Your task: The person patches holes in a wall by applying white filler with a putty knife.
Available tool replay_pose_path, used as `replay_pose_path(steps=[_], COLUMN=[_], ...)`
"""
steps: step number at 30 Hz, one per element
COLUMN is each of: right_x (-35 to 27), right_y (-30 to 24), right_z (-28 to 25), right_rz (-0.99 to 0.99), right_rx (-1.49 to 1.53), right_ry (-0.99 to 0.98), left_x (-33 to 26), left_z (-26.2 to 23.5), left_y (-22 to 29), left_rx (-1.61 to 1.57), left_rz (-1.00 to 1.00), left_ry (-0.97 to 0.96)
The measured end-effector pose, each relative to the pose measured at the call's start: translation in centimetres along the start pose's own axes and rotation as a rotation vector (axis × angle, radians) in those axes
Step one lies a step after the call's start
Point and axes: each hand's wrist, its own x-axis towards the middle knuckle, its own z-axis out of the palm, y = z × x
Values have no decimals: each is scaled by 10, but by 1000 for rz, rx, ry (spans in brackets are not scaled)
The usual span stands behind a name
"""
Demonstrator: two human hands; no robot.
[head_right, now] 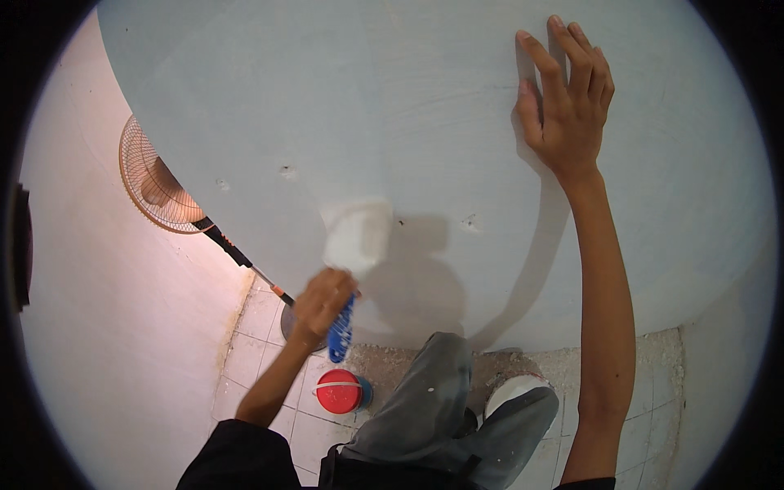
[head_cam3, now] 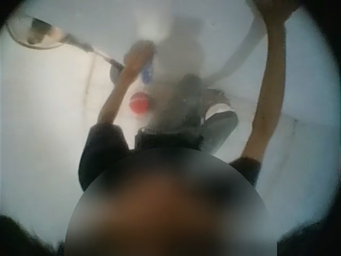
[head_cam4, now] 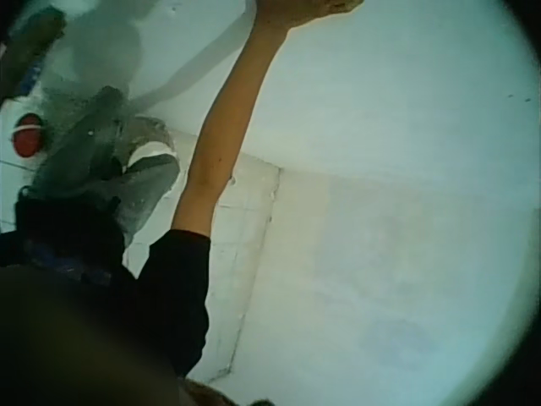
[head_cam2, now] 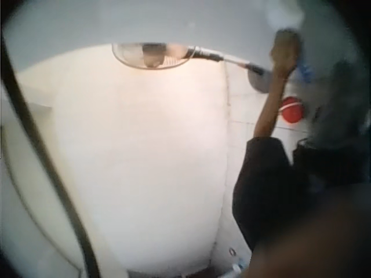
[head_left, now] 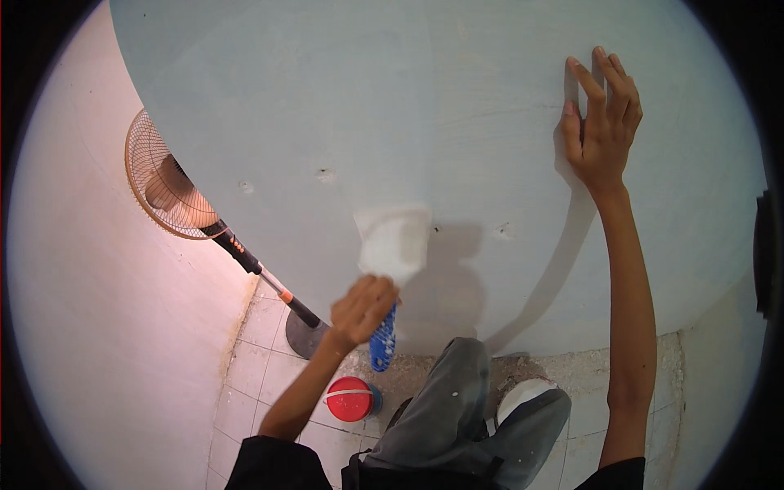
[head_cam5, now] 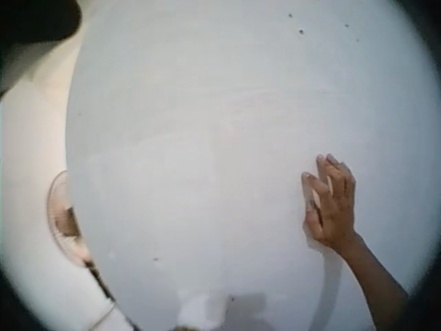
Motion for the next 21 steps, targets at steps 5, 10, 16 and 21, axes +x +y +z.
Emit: replay_pose_path(steps=[5, 10, 16, 21], right_x=[0, -4, -2, -1], right_y=[-1, -5, -8, -12], right_z=[0, -2, -3, -2], right_rz=[-16, -3, 14, 25], right_rx=[9, 23, -13, 12], right_ry=[5, -12, -13, -2], left_x=[-76, -95, -88, -10], left_z=[14, 5, -2, -37], left_y=[39, 40, 3, -35], left_rx=[-151, -253, -313, -246], left_rz=[-222, -338, -301, -146], left_ry=[-156, -226, -301, -103])
